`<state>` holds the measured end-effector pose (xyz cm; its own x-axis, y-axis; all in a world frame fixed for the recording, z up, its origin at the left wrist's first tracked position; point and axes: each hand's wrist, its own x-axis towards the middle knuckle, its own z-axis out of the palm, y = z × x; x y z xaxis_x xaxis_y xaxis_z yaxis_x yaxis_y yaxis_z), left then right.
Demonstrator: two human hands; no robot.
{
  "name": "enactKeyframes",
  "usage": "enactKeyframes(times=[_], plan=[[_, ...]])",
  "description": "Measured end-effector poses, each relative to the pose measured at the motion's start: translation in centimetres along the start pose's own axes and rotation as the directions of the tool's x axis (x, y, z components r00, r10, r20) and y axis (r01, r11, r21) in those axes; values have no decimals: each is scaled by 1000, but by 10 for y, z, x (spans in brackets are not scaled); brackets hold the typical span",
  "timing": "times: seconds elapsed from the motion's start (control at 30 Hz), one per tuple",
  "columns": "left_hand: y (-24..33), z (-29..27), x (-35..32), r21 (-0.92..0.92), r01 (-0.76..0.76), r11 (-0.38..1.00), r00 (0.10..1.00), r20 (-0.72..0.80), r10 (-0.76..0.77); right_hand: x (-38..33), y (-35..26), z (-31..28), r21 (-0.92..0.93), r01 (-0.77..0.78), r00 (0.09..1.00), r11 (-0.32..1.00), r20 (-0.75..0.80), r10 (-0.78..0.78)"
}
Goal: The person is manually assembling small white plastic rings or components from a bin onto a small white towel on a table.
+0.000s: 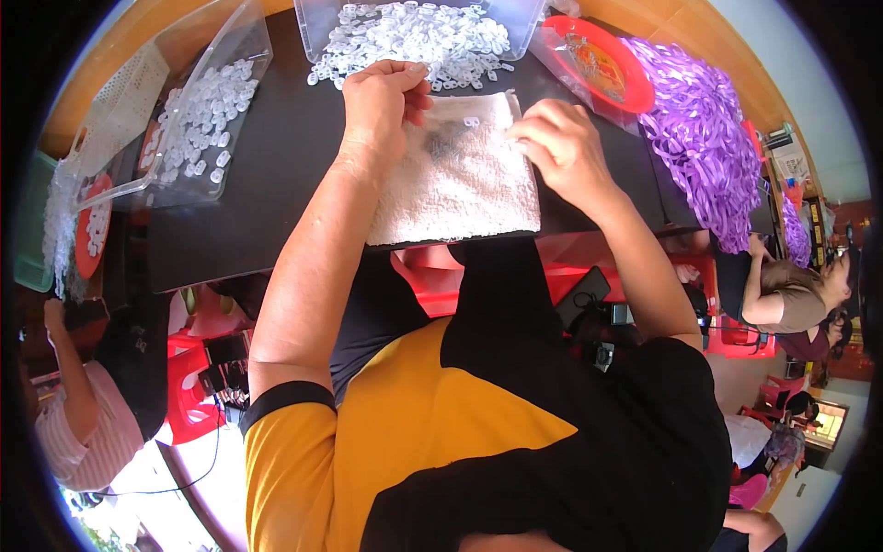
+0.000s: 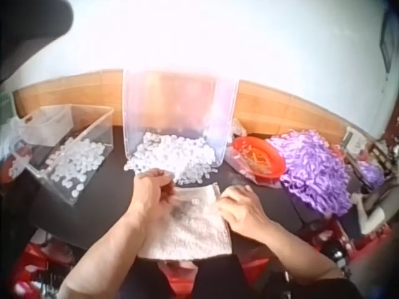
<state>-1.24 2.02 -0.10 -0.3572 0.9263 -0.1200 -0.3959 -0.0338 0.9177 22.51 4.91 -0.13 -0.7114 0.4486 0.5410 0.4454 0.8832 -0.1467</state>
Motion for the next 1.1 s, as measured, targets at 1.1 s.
enactKeyframes(times=[1.1], plan=[[-1,-1,-2,32,17,999,1000,16,-17,16,-22,15,-164,82,997,983,22,-79]])
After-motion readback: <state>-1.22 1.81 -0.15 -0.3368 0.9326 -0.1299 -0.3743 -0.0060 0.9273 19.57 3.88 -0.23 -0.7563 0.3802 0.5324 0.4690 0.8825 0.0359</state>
